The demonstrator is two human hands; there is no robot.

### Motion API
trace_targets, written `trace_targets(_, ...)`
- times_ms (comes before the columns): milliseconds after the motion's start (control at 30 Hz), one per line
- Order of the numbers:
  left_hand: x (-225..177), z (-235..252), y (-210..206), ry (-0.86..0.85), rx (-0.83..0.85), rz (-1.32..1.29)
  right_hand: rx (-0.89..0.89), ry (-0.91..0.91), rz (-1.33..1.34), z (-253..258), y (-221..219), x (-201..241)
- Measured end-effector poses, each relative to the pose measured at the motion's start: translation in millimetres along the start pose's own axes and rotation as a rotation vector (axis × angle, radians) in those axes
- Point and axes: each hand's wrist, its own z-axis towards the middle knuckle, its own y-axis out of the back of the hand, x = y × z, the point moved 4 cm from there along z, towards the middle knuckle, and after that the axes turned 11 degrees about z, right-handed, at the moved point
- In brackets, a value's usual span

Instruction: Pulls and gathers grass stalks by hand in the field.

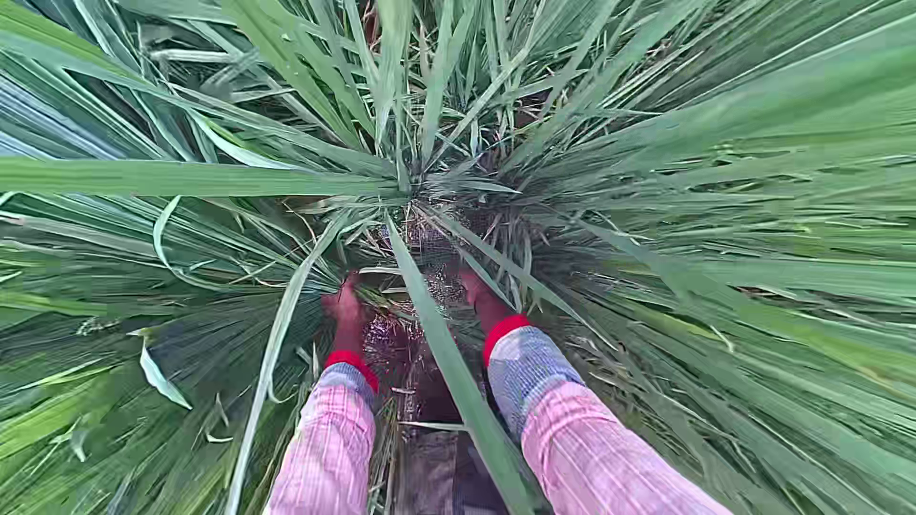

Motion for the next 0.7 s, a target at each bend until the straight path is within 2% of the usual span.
trace_targets(67, 18, 37, 19, -0.051, -0.021, 0.079, -0.032, -0.142, 0.095, 24, 3, -40)
trace_targets(133, 35, 57, 28, -0.105, 0.041, 0.156, -0.051, -0.184, 0.251, 41, 8, -68)
trace_targets(200, 51, 71, 23, -0.182, 0.085, 0.081, -0.036, -0.212, 0.420, 50, 9, -82)
trace_targets(233, 64, 87, 20, -0.204, 0.063, 0.070, -0.036, -0.228, 0.489, 51, 8, -83)
trace_targets(300, 65, 98, 17, -0.121, -0.060, 0.031, -0.047, -0.249, 0.589, 64, -2, -86)
trace_targets(367, 68, 100, 17, -0.043, -0.048, 0.112, -0.068, -0.241, 0.654, 95, -20, -98)
trace_targets(433, 74, 98, 12, -0.072, -0.054, 0.087, -0.105, -0.207, 0.754, 141, -38, -114)
trace_targets(533, 72, 99, 6, -0.075, -0.026, 0.068, -0.154, -0.060, 0.823, 195, -57, -121)
trace_targets(633, 76, 101, 13, -0.039, -0.031, 0.057, -0.172, -0.173, 0.885, 175, -51, -111)
trace_targets(700, 73, 83, 17, -0.023, -0.019, 0.072, -0.186, -0.179, 0.877, 159, -27, -112)
